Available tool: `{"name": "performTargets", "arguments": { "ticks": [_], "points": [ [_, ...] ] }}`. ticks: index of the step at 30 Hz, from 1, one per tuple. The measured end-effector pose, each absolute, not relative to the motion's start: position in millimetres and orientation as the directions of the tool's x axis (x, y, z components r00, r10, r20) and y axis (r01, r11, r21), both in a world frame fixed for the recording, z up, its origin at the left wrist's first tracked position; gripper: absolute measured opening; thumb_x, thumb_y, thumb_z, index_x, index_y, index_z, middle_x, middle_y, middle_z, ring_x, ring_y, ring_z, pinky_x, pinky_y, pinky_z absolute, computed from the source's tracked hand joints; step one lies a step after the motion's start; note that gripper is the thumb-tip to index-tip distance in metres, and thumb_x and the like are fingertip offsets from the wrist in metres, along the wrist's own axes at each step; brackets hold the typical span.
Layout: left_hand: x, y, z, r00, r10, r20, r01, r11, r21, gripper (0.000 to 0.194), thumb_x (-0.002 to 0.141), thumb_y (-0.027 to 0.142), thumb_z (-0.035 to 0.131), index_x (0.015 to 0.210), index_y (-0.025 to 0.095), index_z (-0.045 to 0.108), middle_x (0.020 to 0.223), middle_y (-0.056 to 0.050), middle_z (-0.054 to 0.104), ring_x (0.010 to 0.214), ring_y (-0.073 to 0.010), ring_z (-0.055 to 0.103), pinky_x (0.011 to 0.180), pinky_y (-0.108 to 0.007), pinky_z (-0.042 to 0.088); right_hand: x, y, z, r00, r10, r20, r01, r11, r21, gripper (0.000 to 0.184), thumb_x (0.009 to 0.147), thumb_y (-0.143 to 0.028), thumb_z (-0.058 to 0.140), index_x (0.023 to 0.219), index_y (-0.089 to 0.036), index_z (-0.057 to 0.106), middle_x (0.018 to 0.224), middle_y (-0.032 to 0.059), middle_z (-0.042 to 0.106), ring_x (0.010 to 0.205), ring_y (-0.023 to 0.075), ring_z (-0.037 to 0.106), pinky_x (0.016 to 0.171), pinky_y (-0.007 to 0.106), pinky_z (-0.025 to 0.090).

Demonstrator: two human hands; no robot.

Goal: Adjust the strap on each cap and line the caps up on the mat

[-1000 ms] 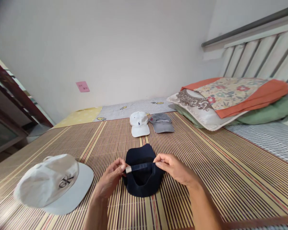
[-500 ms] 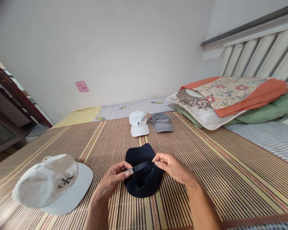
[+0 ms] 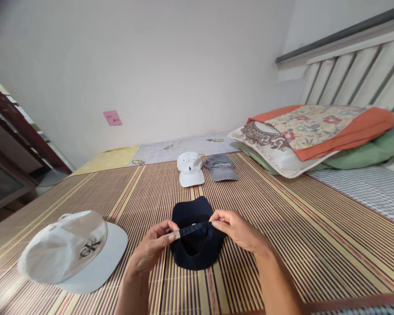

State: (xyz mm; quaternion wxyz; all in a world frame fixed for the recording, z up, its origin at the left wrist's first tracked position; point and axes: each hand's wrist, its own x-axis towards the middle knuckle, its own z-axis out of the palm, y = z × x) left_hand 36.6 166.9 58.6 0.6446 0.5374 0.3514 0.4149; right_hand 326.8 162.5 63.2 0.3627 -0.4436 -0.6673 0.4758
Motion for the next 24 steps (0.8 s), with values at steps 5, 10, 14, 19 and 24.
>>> {"name": "performTargets", "arguments": {
  "ticks": [5, 10, 14, 19, 24],
  "points": [
    [36.5, 166.9, 57.7, 0.406, 0.914, 0.002, -0.187, 0.082, 0.979, 0.033, 0.074, 0.044, 0.091, 0.083, 0.018, 0.074, 0.075, 0.001, 0.060, 0.070, -0.0122, 0.047, 0.067, -0.025, 0.035, 327.1, 163.4, 61.5, -0.337, 0.940, 0.055, 0.245, 0.144, -0.959, 0.033, 0.094, -0.055, 0.066, 0.090, -0.023, 0.067, 0.083, -0.0006, 0.060, 0.081, 0.0197, 0.054, 0.075, 0.032, 0.039],
    [37.0, 165.9, 59.7, 0.409, 0.912, 0.000, -0.177, 0.080, 0.981, 0.033, 0.075, 0.046, 0.090, 0.083, 0.018, 0.074, 0.075, 0.000, 0.061, 0.071, -0.0134, 0.048, 0.068, -0.027, 0.036, 327.8, 163.1, 61.2, -0.341, 0.937, 0.071, 0.236, 0.158, -0.959, 0.032, 0.094, -0.054, 0.066, 0.090, -0.023, 0.067, 0.082, -0.0011, 0.059, 0.079, 0.0192, 0.053, 0.075, 0.032, 0.039],
    [37.0, 165.8, 59.6, 0.407, 0.913, 0.018, -0.183, 0.062, 0.981, 0.030, 0.080, 0.046, 0.087, 0.086, 0.019, 0.075, 0.079, -0.001, 0.063, 0.074, -0.0143, 0.049, 0.071, -0.028, 0.037, 328.6, 161.9, 62.5, -0.340, 0.938, 0.062, 0.240, 0.150, -0.959, 0.032, 0.095, -0.054, 0.065, 0.089, -0.022, 0.067, 0.083, -0.0008, 0.059, 0.081, 0.0195, 0.053, 0.075, 0.032, 0.038],
    [35.6, 168.0, 56.0, 0.391, 0.920, 0.038, -0.196, 0.042, 0.980, 0.029, 0.083, 0.046, 0.084, 0.089, 0.019, 0.078, 0.080, -0.002, 0.064, 0.074, -0.0144, 0.048, 0.071, -0.027, 0.037, 329.2, 160.7, 66.3, -0.339, 0.940, 0.041, 0.246, 0.131, -0.960, 0.033, 0.094, -0.054, 0.065, 0.093, -0.021, 0.069, 0.086, 0.0006, 0.062, 0.084, 0.0206, 0.055, 0.077, 0.033, 0.039],
    [35.7, 168.8, 56.8, 0.385, 0.922, 0.032, -0.236, 0.065, 0.970, 0.029, 0.083, 0.046, 0.084, 0.090, 0.018, 0.077, 0.078, -0.001, 0.063, 0.072, -0.0128, 0.049, 0.069, -0.025, 0.038, 330.8, 160.6, 68.1, -0.368, 0.929, 0.043, 0.216, 0.130, -0.968, 0.031, 0.095, -0.049, 0.065, 0.098, -0.020, 0.072, 0.091, 0.0031, 0.067, 0.087, 0.0215, 0.059, 0.079, 0.034, 0.041]
  ]
}}
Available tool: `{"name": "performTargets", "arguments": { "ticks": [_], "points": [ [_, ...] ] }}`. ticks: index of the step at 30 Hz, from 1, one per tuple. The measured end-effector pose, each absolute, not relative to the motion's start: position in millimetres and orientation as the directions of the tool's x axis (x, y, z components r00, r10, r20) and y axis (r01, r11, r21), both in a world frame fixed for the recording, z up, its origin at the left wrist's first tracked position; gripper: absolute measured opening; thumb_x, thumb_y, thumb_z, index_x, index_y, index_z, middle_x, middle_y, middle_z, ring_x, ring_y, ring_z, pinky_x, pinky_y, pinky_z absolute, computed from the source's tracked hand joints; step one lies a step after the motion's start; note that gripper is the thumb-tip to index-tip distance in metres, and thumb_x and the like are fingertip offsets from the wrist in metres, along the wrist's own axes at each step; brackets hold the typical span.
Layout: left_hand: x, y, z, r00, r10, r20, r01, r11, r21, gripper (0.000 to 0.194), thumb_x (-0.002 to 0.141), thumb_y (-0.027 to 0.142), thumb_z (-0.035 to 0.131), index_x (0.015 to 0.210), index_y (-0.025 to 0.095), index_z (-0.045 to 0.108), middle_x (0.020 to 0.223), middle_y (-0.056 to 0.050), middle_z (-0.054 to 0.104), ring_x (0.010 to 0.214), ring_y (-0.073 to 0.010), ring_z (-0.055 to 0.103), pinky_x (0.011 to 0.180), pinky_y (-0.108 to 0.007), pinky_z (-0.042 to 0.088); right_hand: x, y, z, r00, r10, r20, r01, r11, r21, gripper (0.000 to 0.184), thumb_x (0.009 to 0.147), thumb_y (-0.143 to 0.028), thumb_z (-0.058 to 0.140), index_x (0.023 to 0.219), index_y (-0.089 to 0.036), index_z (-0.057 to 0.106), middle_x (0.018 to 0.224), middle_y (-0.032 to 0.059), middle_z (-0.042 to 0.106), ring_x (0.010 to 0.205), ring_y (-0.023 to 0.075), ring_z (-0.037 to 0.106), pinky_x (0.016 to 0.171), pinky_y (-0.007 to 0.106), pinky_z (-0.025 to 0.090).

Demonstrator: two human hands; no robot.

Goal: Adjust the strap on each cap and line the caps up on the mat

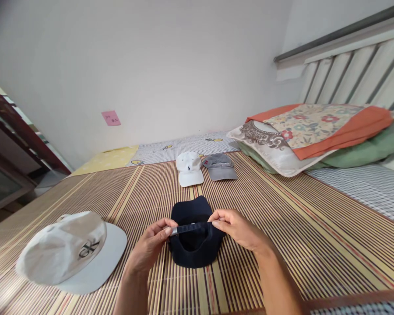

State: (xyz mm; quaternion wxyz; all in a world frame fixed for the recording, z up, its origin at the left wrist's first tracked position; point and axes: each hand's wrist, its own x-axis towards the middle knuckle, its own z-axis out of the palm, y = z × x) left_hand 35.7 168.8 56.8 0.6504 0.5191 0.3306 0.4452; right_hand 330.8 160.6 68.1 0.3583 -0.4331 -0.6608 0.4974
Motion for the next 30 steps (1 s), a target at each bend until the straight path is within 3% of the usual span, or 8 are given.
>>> {"name": "performTargets", "arguments": {
  "ticks": [11, 18, 24, 30],
  "points": [
    [38.3, 169.2, 56.6, 0.389, 0.921, 0.023, -0.232, 0.073, 0.970, 0.028, 0.085, 0.044, 0.083, 0.091, 0.018, 0.076, 0.079, 0.000, 0.063, 0.072, -0.0113, 0.049, 0.069, -0.023, 0.038, 332.2, 156.5, 72.7, -0.398, 0.916, 0.047, 0.281, 0.170, -0.944, 0.036, 0.098, -0.054, 0.063, 0.103, -0.021, 0.076, 0.087, 0.0026, 0.069, 0.082, 0.0207, 0.060, 0.075, 0.033, 0.041],
    [39.3, 169.2, 55.5, 0.389, 0.921, 0.028, -0.149, 0.033, 0.988, 0.031, 0.089, 0.048, 0.079, 0.094, 0.018, 0.076, 0.079, -0.001, 0.063, 0.073, -0.0121, 0.049, 0.071, -0.024, 0.038, 324.6, 156.2, 79.6, -0.392, 0.918, 0.060, 0.377, 0.220, -0.899, 0.017, 0.093, -0.037, 0.069, 0.086, -0.022, 0.074, 0.079, 0.0000, 0.069, 0.074, 0.0178, 0.059, 0.069, 0.031, 0.041],
    [34.9, 170.6, 52.7, 0.370, 0.926, 0.072, -0.072, -0.048, 0.996, 0.043, 0.098, 0.058, 0.063, 0.095, 0.018, 0.078, 0.083, -0.003, 0.063, 0.077, -0.0145, 0.049, 0.073, -0.026, 0.040, 328.4, 158.4, 70.7, -0.391, 0.919, 0.046, 0.324, 0.184, -0.928, 0.018, 0.092, -0.038, 0.069, 0.087, -0.021, 0.073, 0.079, 0.0000, 0.068, 0.074, 0.0178, 0.059, 0.070, 0.031, 0.042],
    [34.4, 170.6, 54.1, 0.395, 0.917, 0.047, -0.055, -0.027, 0.998, 0.038, 0.093, 0.056, 0.071, 0.092, 0.018, 0.077, 0.082, -0.003, 0.064, 0.077, -0.0147, 0.052, 0.074, -0.027, 0.041, 329.6, 158.2, 67.9, -0.379, 0.925, 0.033, 0.301, 0.157, -0.941, 0.020, 0.091, -0.040, 0.070, 0.090, -0.020, 0.072, 0.079, 0.0003, 0.067, 0.075, 0.0183, 0.059, 0.070, 0.031, 0.041]
  ]
}}
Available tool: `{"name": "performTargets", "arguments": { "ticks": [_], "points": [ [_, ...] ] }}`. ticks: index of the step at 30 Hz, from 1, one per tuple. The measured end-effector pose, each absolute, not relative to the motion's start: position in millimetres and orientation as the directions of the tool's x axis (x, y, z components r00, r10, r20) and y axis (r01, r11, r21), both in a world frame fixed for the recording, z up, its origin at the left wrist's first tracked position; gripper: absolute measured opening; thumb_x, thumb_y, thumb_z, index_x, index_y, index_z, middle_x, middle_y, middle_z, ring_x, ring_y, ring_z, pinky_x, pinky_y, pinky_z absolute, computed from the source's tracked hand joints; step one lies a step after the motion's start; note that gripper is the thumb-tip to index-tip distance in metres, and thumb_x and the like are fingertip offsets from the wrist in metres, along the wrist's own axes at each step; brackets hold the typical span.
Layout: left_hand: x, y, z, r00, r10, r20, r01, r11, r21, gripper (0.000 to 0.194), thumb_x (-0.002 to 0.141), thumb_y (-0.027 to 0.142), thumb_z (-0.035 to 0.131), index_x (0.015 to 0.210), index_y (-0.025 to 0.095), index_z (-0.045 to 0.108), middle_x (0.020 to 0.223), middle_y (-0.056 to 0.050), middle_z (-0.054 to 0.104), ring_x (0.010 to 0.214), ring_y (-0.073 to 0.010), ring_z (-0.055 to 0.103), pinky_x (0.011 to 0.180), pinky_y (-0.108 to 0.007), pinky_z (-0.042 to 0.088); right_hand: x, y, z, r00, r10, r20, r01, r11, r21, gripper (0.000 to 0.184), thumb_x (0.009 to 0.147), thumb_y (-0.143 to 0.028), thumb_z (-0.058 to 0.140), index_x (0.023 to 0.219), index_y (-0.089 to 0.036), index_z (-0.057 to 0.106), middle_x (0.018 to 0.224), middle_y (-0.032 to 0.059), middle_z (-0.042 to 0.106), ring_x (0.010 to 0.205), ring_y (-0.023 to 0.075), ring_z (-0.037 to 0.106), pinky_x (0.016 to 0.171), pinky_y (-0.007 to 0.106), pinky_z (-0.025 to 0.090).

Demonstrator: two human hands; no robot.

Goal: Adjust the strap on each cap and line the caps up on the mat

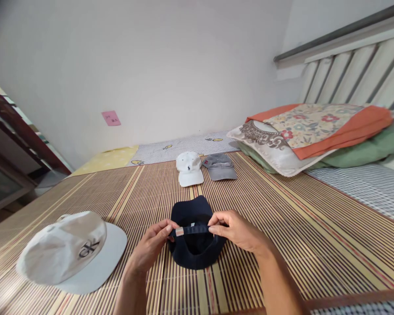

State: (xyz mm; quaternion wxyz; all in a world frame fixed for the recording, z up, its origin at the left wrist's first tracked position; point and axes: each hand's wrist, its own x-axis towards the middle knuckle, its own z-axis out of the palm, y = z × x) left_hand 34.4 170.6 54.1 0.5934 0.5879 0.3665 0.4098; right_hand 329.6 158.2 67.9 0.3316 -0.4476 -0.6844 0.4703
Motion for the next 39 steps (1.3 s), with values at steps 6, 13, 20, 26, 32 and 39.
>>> {"name": "performTargets", "arguments": {
  "ticks": [6, 13, 20, 26, 32, 39],
  "points": [
    [35.0, 171.0, 55.9, 0.427, 0.903, 0.046, -0.078, -0.014, 0.997, 0.029, 0.089, 0.048, 0.078, 0.091, 0.019, 0.076, 0.080, -0.002, 0.064, 0.075, -0.0143, 0.054, 0.072, -0.027, 0.042, 329.8, 158.7, 67.4, -0.364, 0.931, 0.032, 0.289, 0.145, -0.946, 0.020, 0.091, -0.040, 0.070, 0.085, -0.021, 0.070, 0.077, -0.0004, 0.066, 0.074, 0.0177, 0.058, 0.070, 0.032, 0.040],
    [36.3, 169.8, 55.7, 0.447, 0.893, 0.048, -0.061, -0.024, 0.998, 0.033, 0.097, 0.050, 0.068, 0.095, 0.018, 0.076, 0.082, -0.003, 0.064, 0.076, -0.0143, 0.052, 0.074, -0.027, 0.041, 328.2, 160.6, 65.0, -0.352, 0.936, 0.018, 0.281, 0.124, -0.952, 0.018, 0.090, -0.039, 0.070, 0.087, -0.021, 0.069, 0.079, -0.0003, 0.066, 0.077, 0.0183, 0.059, 0.072, 0.032, 0.041],
    [39.2, 168.2, 57.6, 0.406, 0.911, 0.076, -0.169, -0.006, 0.986, 0.027, 0.095, 0.047, 0.072, 0.090, 0.020, 0.066, 0.089, -0.002, 0.064, 0.079, -0.0145, 0.052, 0.075, -0.027, 0.042, 328.8, 161.8, 63.5, -0.352, 0.936, 0.027, 0.277, 0.132, -0.952, 0.018, 0.091, -0.039, 0.070, 0.089, -0.021, 0.070, 0.080, -0.0001, 0.068, 0.077, 0.0181, 0.061, 0.071, 0.031, 0.041],
    [37.2, 169.0, 54.5, 0.422, 0.902, 0.085, -0.173, -0.012, 0.985, 0.029, 0.091, 0.044, 0.077, 0.085, 0.019, 0.064, 0.096, -0.004, 0.068, 0.082, -0.0148, 0.053, 0.077, -0.028, 0.040, 328.9, 160.5, 64.7, -0.342, 0.939, 0.028, 0.287, 0.132, -0.949, 0.017, 0.091, -0.038, 0.070, 0.089, -0.021, 0.071, 0.080, 0.0001, 0.069, 0.077, 0.0183, 0.061, 0.071, 0.032, 0.041],
    [35.7, 169.6, 54.4, 0.413, 0.907, 0.086, -0.199, -0.003, 0.980, 0.027, 0.083, 0.037, 0.086, 0.075, 0.018, 0.069, 0.090, -0.004, 0.070, 0.083, -0.0153, 0.059, 0.077, -0.027, 0.042, 328.7, 159.7, 64.8, -0.333, 0.942, 0.029, 0.258, 0.121, -0.959, 0.017, 0.089, -0.038, 0.070, 0.087, -0.021, 0.070, 0.079, 0.0010, 0.070, 0.077, 0.0192, 0.062, 0.073, 0.033, 0.042],
    [35.6, 170.2, 55.7, 0.364, 0.929, 0.070, -0.228, 0.016, 0.974, 0.030, 0.078, 0.038, 0.091, 0.075, 0.018, 0.068, 0.083, -0.002, 0.070, 0.078, -0.0141, 0.059, 0.074, -0.025, 0.042, 330.5, 161.8, 63.3, -0.337, 0.941, 0.034, 0.236, 0.119, -0.964, 0.019, 0.091, -0.040, 0.071, 0.089, -0.021, 0.071, 0.080, 0.0011, 0.070, 0.078, 0.0192, 0.063, 0.074, 0.033, 0.043]
  ]
}}
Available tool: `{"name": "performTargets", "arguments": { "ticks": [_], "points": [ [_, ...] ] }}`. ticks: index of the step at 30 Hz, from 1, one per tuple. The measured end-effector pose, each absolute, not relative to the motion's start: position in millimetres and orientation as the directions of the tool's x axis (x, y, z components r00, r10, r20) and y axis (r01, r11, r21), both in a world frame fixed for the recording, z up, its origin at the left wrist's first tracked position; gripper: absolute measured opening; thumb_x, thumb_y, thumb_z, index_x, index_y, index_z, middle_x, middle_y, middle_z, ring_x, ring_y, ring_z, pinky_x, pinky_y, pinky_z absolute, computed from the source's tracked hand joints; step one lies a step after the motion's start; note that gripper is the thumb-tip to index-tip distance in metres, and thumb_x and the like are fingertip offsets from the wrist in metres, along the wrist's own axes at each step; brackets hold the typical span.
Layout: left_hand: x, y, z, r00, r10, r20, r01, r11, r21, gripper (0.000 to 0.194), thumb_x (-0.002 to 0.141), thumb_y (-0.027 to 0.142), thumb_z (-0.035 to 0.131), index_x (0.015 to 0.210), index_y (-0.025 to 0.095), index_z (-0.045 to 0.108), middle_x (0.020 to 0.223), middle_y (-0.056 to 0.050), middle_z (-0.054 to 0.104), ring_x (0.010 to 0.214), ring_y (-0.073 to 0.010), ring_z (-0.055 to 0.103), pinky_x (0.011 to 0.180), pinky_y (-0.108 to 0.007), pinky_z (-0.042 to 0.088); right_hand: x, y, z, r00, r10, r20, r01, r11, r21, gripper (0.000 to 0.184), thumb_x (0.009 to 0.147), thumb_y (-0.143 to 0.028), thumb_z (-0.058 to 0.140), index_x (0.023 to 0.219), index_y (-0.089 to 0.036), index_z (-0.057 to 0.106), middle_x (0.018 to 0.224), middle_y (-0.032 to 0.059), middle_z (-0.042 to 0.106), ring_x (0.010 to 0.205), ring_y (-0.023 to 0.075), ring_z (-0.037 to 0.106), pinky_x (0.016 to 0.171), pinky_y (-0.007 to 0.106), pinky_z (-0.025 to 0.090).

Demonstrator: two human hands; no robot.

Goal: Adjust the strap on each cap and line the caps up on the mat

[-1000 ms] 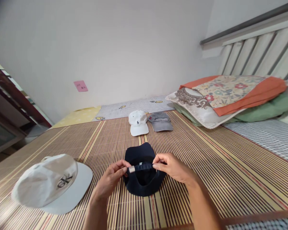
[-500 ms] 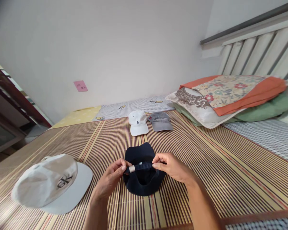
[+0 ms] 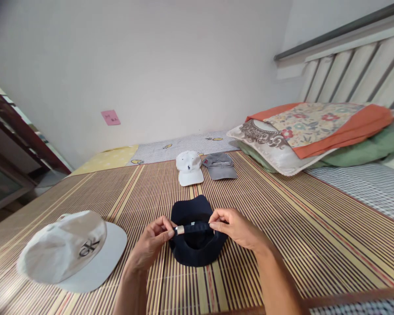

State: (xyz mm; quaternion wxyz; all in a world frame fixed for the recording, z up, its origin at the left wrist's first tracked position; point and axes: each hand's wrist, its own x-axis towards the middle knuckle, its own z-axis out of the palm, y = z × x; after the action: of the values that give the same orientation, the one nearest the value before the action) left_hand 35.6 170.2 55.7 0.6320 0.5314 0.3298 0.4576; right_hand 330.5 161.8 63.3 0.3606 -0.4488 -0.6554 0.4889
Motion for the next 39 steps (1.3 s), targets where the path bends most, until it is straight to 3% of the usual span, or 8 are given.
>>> {"name": "performTargets", "arguments": {
  "ticks": [4, 7, 10, 23, 29, 39],
  "points": [
    [35.6, 170.5, 55.7, 0.361, 0.930, 0.063, -0.219, 0.019, 0.975, 0.030, 0.084, 0.044, 0.085, 0.089, 0.018, 0.070, 0.077, 0.000, 0.064, 0.072, -0.0121, 0.052, 0.069, -0.024, 0.038, 329.8, 162.1, 61.4, -0.337, 0.941, 0.032, 0.236, 0.117, -0.965, 0.019, 0.091, -0.039, 0.071, 0.090, -0.021, 0.071, 0.080, 0.0007, 0.070, 0.078, 0.0185, 0.063, 0.073, 0.032, 0.043],
    [36.4, 169.8, 58.8, 0.403, 0.915, 0.030, -0.158, 0.037, 0.987, 0.036, 0.076, 0.044, 0.091, 0.096, 0.019, 0.075, 0.082, -0.001, 0.066, 0.073, -0.0126, 0.053, 0.068, -0.025, 0.038, 329.3, 162.2, 59.4, -0.337, 0.941, 0.035, 0.243, 0.123, -0.962, 0.019, 0.091, -0.039, 0.072, 0.089, -0.021, 0.071, 0.080, 0.0005, 0.070, 0.077, 0.0182, 0.063, 0.072, 0.031, 0.042],
    [37.3, 169.1, 61.0, 0.417, 0.909, 0.008, -0.110, 0.041, 0.993, 0.036, 0.073, 0.044, 0.093, 0.092, 0.018, 0.076, 0.080, -0.001, 0.066, 0.072, -0.0128, 0.053, 0.067, -0.025, 0.037, 328.9, 162.7, 59.1, -0.334, 0.942, 0.038, 0.238, 0.123, -0.963, 0.019, 0.091, -0.040, 0.072, 0.090, -0.021, 0.071, 0.081, 0.0008, 0.070, 0.079, 0.0186, 0.063, 0.073, 0.032, 0.043],
    [37.7, 169.8, 58.1, 0.370, 0.927, 0.062, -0.104, -0.025, 0.994, 0.032, 0.089, 0.050, 0.078, 0.091, 0.018, 0.076, 0.076, -0.002, 0.069, 0.070, -0.0129, 0.054, 0.068, -0.026, 0.040, 328.9, 161.5, 61.7, -0.328, 0.944, 0.022, 0.249, 0.109, -0.962, 0.020, 0.088, -0.041, 0.073, 0.090, -0.021, 0.071, 0.081, 0.0010, 0.069, 0.079, 0.0188, 0.062, 0.073, 0.032, 0.043],
    [39.9, 167.0, 64.8, 0.451, 0.892, 0.001, -0.060, 0.030, 0.998, 0.039, 0.074, 0.044, 0.092, 0.100, 0.019, 0.078, 0.084, -0.002, 0.067, 0.074, -0.0147, 0.056, 0.068, -0.026, 0.041, 329.5, 162.3, 61.0, -0.326, 0.945, 0.027, 0.264, 0.119, -0.957, 0.019, 0.090, -0.040, 0.071, 0.090, -0.021, 0.071, 0.081, -0.0004, 0.067, 0.078, 0.0180, 0.060, 0.073, 0.031, 0.042],
    [36.2, 169.1, 59.8, 0.444, 0.896, 0.023, -0.029, -0.011, 1.000, 0.031, 0.082, 0.046, 0.085, 0.093, 0.019, 0.077, 0.078, -0.001, 0.065, 0.070, -0.0128, 0.050, 0.067, -0.026, 0.036, 331.3, 163.2, 57.8, -0.332, 0.943, 0.039, 0.253, 0.129, -0.959, 0.016, 0.090, -0.038, 0.072, 0.090, -0.022, 0.072, 0.081, 0.0001, 0.069, 0.079, 0.0186, 0.062, 0.073, 0.031, 0.043]
  ]
}}
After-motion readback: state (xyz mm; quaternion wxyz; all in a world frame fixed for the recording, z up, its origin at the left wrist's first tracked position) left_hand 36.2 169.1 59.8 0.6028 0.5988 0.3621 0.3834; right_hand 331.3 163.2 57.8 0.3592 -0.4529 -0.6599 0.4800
